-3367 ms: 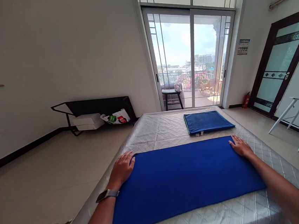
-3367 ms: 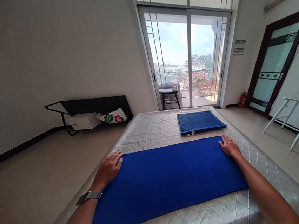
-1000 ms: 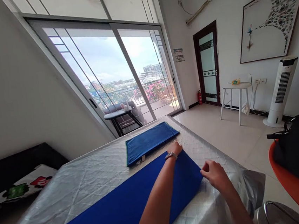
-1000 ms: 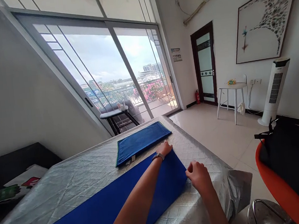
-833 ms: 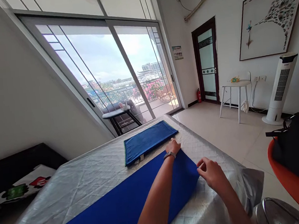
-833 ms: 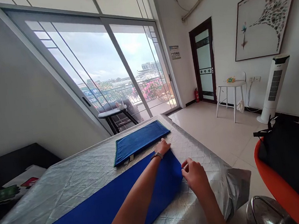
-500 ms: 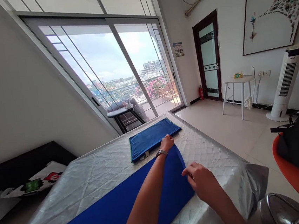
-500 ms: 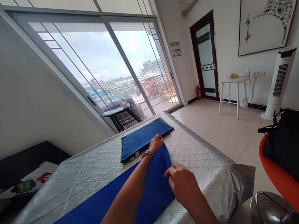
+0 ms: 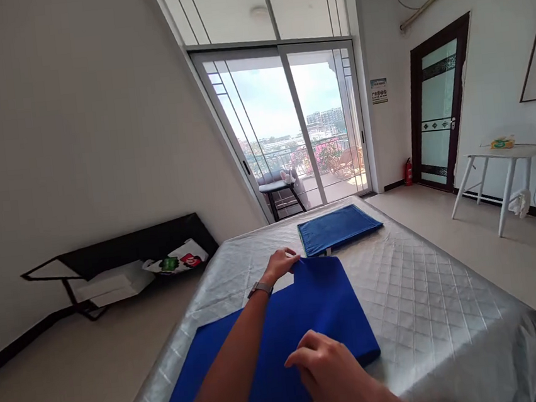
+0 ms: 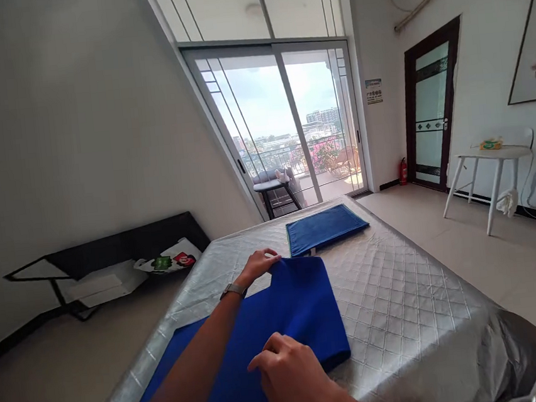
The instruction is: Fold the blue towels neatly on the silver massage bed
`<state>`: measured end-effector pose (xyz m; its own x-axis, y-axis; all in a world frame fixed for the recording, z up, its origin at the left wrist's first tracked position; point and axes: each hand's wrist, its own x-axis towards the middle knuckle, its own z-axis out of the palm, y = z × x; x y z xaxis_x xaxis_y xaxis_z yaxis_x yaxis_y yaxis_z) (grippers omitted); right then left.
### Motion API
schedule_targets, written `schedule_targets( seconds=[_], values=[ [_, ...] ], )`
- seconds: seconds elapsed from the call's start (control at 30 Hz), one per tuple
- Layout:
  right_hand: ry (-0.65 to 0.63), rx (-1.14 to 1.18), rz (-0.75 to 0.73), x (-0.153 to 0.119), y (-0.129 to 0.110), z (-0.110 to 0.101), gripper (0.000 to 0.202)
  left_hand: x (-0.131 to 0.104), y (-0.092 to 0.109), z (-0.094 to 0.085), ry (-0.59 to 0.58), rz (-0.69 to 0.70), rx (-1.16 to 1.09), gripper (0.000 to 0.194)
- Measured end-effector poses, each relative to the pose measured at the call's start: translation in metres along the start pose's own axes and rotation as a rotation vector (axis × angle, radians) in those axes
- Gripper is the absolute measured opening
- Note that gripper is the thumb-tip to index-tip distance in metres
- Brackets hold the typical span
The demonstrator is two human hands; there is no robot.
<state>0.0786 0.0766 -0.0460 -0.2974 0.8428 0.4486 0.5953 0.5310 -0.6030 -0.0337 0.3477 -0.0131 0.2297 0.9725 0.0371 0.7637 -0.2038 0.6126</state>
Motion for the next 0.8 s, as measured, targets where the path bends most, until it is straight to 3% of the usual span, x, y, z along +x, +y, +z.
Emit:
schedule_targets(
  seconds=[0.2,0.33,0.47,0.57,0.7,0.8],
  values=[
    [-0.091,-0.062,-0.210,0.059,-0.058,0.074,0.023,-0.028,-0.095,-0.094,0.098,-0.115,-0.075,0.039],
    [-0.199,-0.152,-0.230,0.084,-0.094,0.124,0.013,-0.051,-0.155,-0.132,0.134,-0.188,-0.097,0.050],
    [-0.361,-0.269,-0.208,0.093,-0.114,0.178,0.006,-0.077,-0.206,-0.137,0.152,-0.272,-0.070,0.048],
    [-0.363,-0.311,-0.224,0.089,-0.113,0.217,0.006,-0.092,-0.232,-0.126,0.159,-0.313,-0.014,0.039],
    [-0.302,-0.369,-0.244,0.078,-0.103,0.255,0.009,-0.099,-0.249,-0.113,0.204,-0.309,0.071,0.027],
    [-0.269,-0.389,-0.239,0.072,-0.101,0.266,0.007,-0.098,-0.252,-0.111,0.202,-0.278,0.108,0.025]
  ],
)
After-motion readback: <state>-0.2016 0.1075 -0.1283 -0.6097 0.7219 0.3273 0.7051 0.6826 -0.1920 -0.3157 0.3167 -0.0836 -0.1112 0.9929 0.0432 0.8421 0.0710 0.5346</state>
